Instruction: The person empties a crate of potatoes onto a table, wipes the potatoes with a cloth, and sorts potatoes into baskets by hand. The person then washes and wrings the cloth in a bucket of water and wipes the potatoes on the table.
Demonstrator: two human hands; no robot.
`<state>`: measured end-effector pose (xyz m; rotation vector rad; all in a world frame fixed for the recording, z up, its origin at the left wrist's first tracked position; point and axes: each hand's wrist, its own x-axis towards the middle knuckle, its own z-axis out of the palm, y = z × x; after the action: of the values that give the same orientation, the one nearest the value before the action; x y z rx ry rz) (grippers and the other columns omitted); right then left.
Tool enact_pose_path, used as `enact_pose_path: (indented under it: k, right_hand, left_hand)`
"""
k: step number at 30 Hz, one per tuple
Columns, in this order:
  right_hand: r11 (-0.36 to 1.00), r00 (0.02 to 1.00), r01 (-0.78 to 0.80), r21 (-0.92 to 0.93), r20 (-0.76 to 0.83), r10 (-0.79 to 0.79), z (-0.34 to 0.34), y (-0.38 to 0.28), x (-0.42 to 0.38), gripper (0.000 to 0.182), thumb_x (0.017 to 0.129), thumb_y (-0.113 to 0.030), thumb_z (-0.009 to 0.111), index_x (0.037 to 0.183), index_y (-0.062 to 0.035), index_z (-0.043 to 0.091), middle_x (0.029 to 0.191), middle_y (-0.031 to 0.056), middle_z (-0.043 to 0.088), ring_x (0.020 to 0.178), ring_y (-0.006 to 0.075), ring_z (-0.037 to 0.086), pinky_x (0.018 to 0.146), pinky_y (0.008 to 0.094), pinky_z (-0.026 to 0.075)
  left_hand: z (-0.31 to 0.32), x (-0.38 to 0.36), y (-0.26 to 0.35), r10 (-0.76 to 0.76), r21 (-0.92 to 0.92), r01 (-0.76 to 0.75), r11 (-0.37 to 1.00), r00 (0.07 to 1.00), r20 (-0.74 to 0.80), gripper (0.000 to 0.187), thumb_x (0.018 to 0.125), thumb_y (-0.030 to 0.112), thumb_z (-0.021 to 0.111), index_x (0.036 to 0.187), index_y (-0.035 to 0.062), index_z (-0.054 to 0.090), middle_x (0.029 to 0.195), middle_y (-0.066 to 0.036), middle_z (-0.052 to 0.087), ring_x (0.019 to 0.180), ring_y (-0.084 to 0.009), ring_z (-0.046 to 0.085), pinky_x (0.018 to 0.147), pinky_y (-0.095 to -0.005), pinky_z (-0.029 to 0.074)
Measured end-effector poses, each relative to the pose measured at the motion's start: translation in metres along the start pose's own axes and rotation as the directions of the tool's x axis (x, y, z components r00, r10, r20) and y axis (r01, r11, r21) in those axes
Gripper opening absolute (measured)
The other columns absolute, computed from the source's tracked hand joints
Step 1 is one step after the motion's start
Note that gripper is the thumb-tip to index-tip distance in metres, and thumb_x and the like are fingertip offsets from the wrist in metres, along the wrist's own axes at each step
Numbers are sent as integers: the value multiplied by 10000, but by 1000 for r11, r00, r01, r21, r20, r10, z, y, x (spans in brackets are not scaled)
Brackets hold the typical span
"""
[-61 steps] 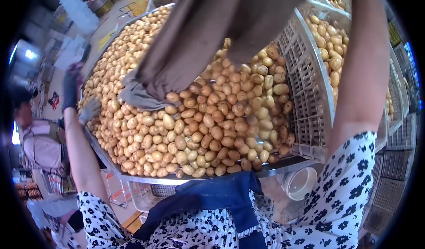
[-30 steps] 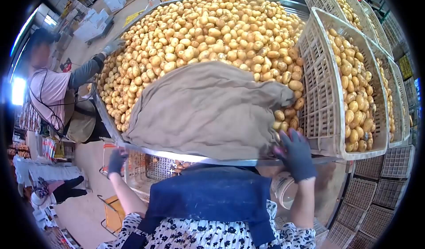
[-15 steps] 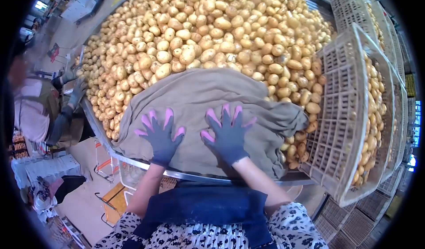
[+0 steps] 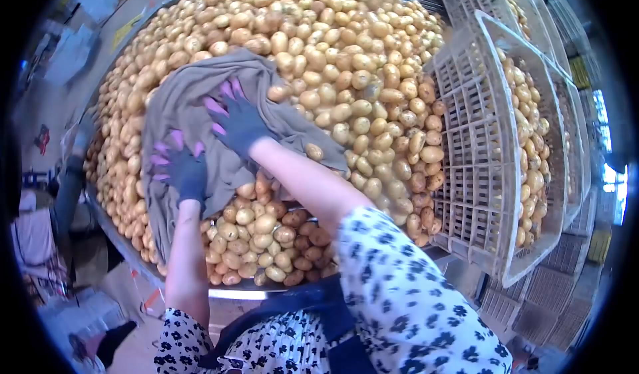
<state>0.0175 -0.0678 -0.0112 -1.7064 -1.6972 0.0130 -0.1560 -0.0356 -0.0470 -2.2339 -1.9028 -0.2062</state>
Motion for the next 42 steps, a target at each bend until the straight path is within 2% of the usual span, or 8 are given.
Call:
enact_pose_path:
  k: [10, 12, 18, 20, 24, 32, 35, 42]
  right_hand:
    - [934, 818, 128, -332, 569, 90, -165, -55, -158, 403, 852, -316, 507, 1209, -128, 520, 1262, 117, 490, 1182, 325, 434, 961, 449, 372]
    - [768, 685, -597, 232, 645, 338, -193, -42, -143, 395, 842, -361, 548, 1133, -96, 581, 1199, 101, 541, 1179, 277, 448, 999, 380, 344]
    - [949, 985, -14, -316, 158, 68, -144, 3, -104, 220, 822, -310, 533, 833, -133, 664, 987, 52, 617, 979, 247, 557, 815, 367, 443]
    - [833, 865, -83, -547, 376, 333, -126, -9, -90, 235, 765, -274, 612, 940, -118, 625, 946, 57, 593, 936, 237, 526, 775, 393, 436]
    - [871, 953, 34, -489, 279, 120, -140, -10, -103, 189, 736, -262, 617, 873, -132, 615, 865, 54, 561, 864, 249, 514, 718, 422, 421]
    - [966, 879, -111, 233, -430, 205, -305, -108, -156, 139, 803, -187, 616, 875, -69, 595, 719, 52, 575, 792, 219, 579, 786, 319, 448]
    - [671, 912, -336, 662, 52, 406, -320, -131, -182, 198, 872, -242, 556, 931, -57, 594, 649, 45, 572, 673, 169, 585, 719, 276, 462]
    - [926, 917, -313, -213, -321, 236, -349, -80, -229, 219, 780, -95, 626, 996, -79, 593, 918, 76, 622, 723, 194, 635, 632, 285, 497]
  left_hand:
    - [-106, -130, -29, 575, -267, -528, 806, 805, 145, 472, 864, 393, 493, 1227, 92, 502, 1200, -196, 522, 1095, -373, 494, 931, -541, 335]
    - [-113, -108, -37, 502, -492, -315, 811, 807, 311, 449, 864, 395, 503, 1178, 74, 535, 1140, -187, 554, 1052, -340, 524, 911, -485, 365]
    - [-97, -43, -28, 205, -811, -77, 580, 977, 55, 371, 889, 352, 500, 1061, 34, 583, 1010, -155, 604, 919, -313, 568, 787, -364, 438]
    - [-71, -37, -17, 300, -767, 124, 630, 872, 387, 338, 901, 289, 471, 1114, 39, 552, 1056, -145, 600, 950, -318, 562, 812, -379, 435]
    - [-47, -50, -2, 412, -411, -355, 840, 910, 55, 351, 889, 233, 443, 1174, 39, 508, 1161, -170, 557, 1044, -342, 527, 910, -419, 390]
    - [-81, -54, 6, 269, -826, -16, 563, 949, 165, 547, 889, 178, 477, 1377, 33, 278, 1141, -194, 560, 1019, -324, 552, 860, -360, 425]
    - [-73, -42, 11, 361, -627, -255, 736, 932, 44, 478, 890, 176, 491, 1325, 28, 362, 1036, -120, 585, 841, -214, 532, 760, -299, 438]
    - [-169, 65, 83, 359, -979, 160, 124, 913, 195, 151, 884, 185, 498, 980, 75, 538, 761, 16, 552, 536, -96, 493, 459, -232, 390]
